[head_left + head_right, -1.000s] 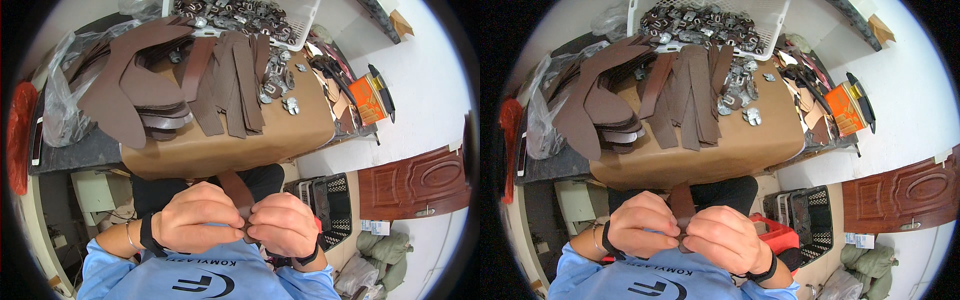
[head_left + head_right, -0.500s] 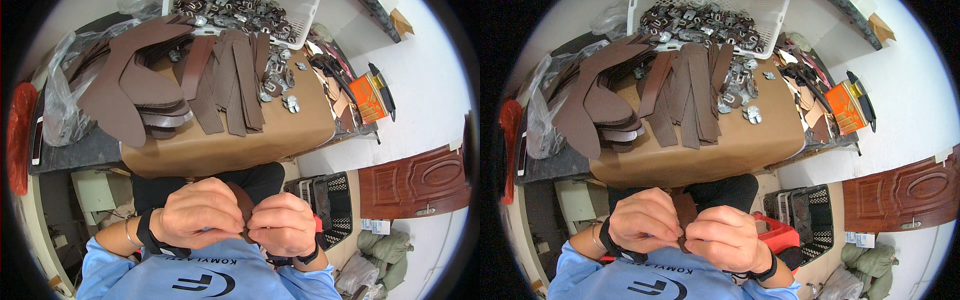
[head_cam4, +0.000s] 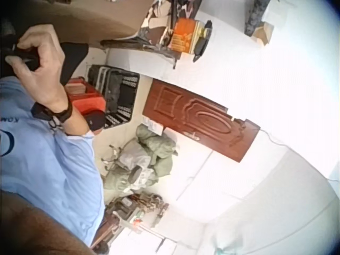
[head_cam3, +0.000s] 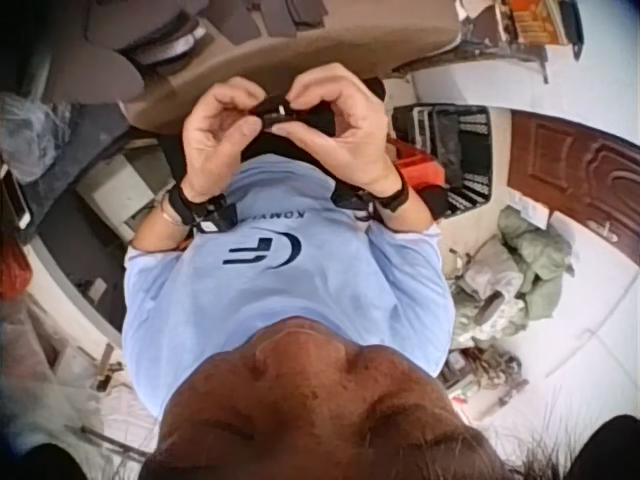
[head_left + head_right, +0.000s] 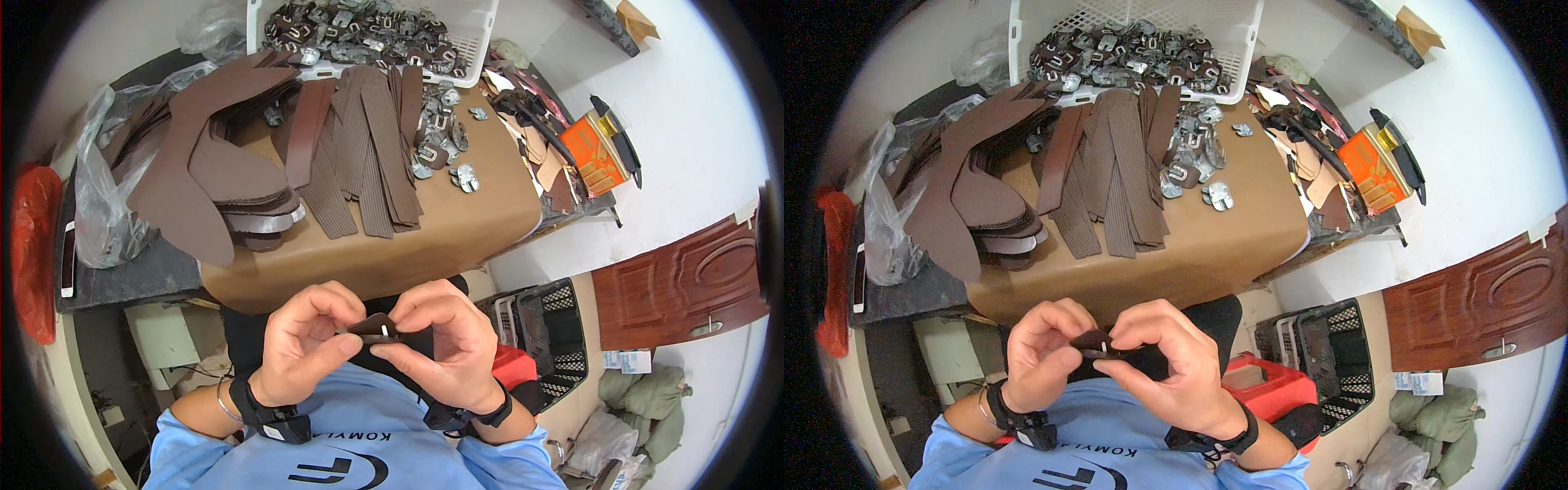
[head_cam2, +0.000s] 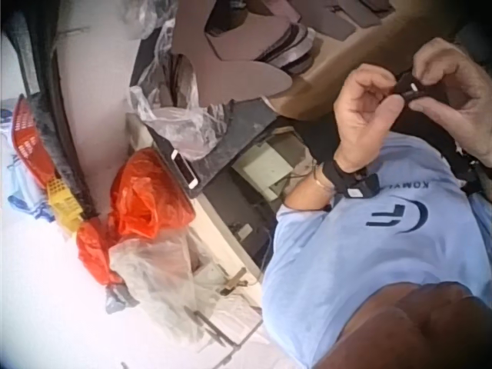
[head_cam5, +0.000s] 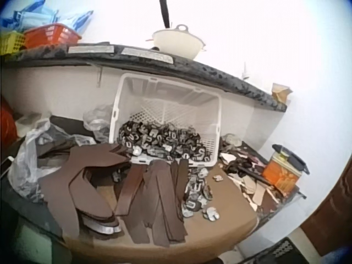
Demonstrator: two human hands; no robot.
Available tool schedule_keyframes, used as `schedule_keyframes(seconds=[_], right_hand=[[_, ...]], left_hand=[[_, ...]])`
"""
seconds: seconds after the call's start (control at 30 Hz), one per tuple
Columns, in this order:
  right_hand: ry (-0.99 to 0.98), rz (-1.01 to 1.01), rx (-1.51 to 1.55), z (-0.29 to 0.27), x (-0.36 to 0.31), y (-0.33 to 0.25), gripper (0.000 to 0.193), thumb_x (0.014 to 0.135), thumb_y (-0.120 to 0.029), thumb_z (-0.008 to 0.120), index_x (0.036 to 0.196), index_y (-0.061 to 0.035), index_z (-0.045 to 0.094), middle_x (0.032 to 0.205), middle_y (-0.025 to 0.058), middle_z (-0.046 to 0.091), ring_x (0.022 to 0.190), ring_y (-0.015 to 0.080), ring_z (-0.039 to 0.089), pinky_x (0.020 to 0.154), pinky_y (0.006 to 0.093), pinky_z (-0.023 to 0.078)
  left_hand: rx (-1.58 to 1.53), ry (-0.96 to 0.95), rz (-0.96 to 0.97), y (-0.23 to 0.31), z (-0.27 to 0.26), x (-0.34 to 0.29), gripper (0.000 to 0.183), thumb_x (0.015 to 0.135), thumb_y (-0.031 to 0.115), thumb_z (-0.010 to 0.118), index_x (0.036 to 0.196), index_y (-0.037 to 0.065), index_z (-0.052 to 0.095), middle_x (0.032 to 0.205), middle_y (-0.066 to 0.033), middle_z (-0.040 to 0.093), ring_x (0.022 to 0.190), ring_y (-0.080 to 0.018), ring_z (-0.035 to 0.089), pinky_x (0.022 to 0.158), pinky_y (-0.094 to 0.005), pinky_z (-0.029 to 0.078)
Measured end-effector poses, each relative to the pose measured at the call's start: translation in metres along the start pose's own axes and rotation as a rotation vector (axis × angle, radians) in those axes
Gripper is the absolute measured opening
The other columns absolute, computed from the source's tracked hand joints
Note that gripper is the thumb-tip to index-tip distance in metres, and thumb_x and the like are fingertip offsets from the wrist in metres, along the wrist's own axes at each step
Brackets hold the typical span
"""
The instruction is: Organizing leather shoe pieces and manually attaching metal buckles to straps.
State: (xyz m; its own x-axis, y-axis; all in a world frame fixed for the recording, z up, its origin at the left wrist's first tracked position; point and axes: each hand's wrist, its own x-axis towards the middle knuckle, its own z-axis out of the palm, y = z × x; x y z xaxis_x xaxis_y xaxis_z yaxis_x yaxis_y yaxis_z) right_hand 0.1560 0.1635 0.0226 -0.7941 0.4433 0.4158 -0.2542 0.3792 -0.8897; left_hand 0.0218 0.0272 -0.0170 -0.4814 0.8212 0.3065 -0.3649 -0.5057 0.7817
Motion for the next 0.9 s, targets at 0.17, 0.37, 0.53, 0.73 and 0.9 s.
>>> schedule_keyframes(seconds=[0.17, 0.37, 0.53, 0.73, 0.9], right_hand=[[-0.028, -0.114, -0.204, 0.000, 0.006, -0.006, 0.030, 0.065, 0.003, 0.087, 0.087, -0.0038, 0.068, 0.093, 0.0090, 0.065, 0.085, 0.0184, 0.064, 0.073, 0.0291, 0.053], [-0.028, -0.178, -0.286, 0.002, 0.006, -0.004, 0.028, 0.069, 0.004, 0.081, 0.094, -0.0016, 0.069, 0.092, 0.0105, 0.064, 0.077, 0.0223, 0.064, 0.066, 0.0319, 0.053], [-0.007, -0.240, -0.346, 0.005, 0.008, -0.003, 0.026, 0.070, 0.006, 0.080, 0.092, -0.0001, 0.068, 0.091, 0.0111, 0.063, 0.076, 0.0245, 0.063, 0.065, 0.0330, 0.053], [-0.007, -0.202, -0.364, 0.004, 0.008, -0.006, 0.025, 0.070, 0.006, 0.080, 0.091, 0.0008, 0.066, 0.094, 0.0119, 0.062, 0.077, 0.0262, 0.064, 0.066, 0.0334, 0.053], [0.011, -0.141, -0.302, 0.003, 0.005, -0.004, 0.030, 0.071, 0.004, 0.081, 0.095, 0.0000, 0.065, 0.093, 0.0125, 0.063, 0.077, 0.0244, 0.064, 0.066, 0.0318, 0.054]], left_hand=[[0.138, -0.039, -0.088, 0.014, -0.003, 0.011, 0.010, 0.091, -0.002, 0.064, 0.100, -0.005, 0.063, 0.104, -0.0110, 0.058, 0.091, -0.0146, 0.054, 0.082, -0.0285, 0.046], [0.205, 0.060, -0.051, 0.013, 0.008, 0.014, 0.006, 0.089, 0.001, 0.067, 0.093, -0.003, 0.066, 0.100, -0.0122, 0.062, 0.090, -0.0154, 0.058, 0.082, -0.0287, 0.047], [0.222, 0.133, -0.037, 0.008, 0.014, 0.012, 0.007, 0.088, 0.005, 0.068, 0.091, -0.002, 0.065, 0.097, -0.0121, 0.063, 0.088, -0.0165, 0.058, 0.082, -0.0293, 0.046], [0.223, 0.182, 0.081, -0.007, 0.020, 0.008, 0.003, 0.091, -0.002, 0.066, 0.093, -0.003, 0.067, 0.100, -0.0111, 0.062, 0.087, -0.0137, 0.059, 0.078, -0.0269, 0.049], [0.282, 0.150, 0.193, -0.011, 0.020, 0.008, 0.006, 0.089, -0.001, 0.068, 0.094, -0.003, 0.066, 0.099, -0.0121, 0.062, 0.085, -0.0148, 0.059, 0.076, -0.0271, 0.050]])
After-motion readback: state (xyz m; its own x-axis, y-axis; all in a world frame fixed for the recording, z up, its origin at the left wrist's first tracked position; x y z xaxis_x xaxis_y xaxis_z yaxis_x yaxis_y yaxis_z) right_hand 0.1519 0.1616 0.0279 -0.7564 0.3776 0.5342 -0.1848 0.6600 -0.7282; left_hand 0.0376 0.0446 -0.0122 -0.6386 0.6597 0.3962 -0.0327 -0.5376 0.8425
